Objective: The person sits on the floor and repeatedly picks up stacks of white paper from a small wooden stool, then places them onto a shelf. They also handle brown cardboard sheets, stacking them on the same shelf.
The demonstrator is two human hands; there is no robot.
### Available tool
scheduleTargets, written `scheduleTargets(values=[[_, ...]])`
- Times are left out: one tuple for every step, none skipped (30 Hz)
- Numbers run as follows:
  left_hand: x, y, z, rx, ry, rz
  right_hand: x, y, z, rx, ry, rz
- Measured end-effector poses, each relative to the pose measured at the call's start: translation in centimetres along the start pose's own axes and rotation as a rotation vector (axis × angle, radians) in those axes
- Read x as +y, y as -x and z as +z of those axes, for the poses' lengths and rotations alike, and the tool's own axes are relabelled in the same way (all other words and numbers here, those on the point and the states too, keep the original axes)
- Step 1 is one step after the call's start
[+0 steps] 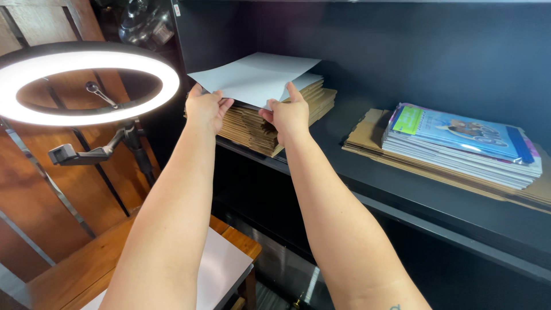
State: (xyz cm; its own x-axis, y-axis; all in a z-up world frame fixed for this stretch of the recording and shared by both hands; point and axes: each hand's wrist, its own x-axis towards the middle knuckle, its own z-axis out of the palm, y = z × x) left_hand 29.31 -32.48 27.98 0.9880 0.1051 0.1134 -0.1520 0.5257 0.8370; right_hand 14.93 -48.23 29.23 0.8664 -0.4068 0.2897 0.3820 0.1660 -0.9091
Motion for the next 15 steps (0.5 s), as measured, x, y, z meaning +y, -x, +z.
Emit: scheduleTargets(values=[[-0.1,-0.7,-0.3,0.005,-0.03,0.0,-0.3,0.4,0.1,-0.006,0.052,0.004],[-0.3,-1.0,-0.4,0.006,-0.033,-0.003,-0.1,0.5,0.2,-0.004,0.051,0.008],[-0.4,-1.2,-0.5,0.011,-0.041,0.004,0.0,0.6,0.3,0.001,0.1,-0.001],[-0.4,-1.5,-0.6,0.015,-0.047,0.016,-0.1,0.6,0.5,0.004,0.149,-0.015],[-0.4,-1.5,-0.6,0.016,-0.048,0.016,0.0,0.7,0.6,0.004,0.148,-0.014],[-0.5,-1.5,-0.7,0.008,-0.056,0.027,0.0,0.9,0.6,0.016,0.2,-0.004],[-0.6,-1.4,-0.7,0.0,-0.064,0.038,0.0,1.1,0.7,0.028,0.252,0.006],[-0.4,-0.7,-0.5,0.0,-0.063,0.037,0.0,0.9,0.7,0.028,0.253,0.006],[-0.3,0.1,-0.4,0.009,-0.097,0.041,0.1,0.8,0.7,0.032,0.273,0.005],[0.0,0.8,-0.2,0.019,-0.132,0.046,0.1,0.7,0.8,0.036,0.292,0.003],[-0.2,0.4,-0.2,0.019,-0.131,0.047,-0.2,0.9,0.8,0.036,0.292,0.002],[-0.4,0.1,-0.3,0.041,-0.153,0.054,-0.4,1.0,0.8,0.031,0.354,0.004],[-0.6,-0.2,-0.5,0.063,-0.175,0.062,-0.6,1.2,0.9,0.027,0.417,0.006],[-0.6,-0.2,-0.5,0.063,-0.175,0.061,-0.4,0.9,0.9,0.027,0.417,0.006],[-0.7,-0.1,-0.6,0.085,-0.185,0.054,-0.1,0.6,1.0,0.038,0.421,0.006]])
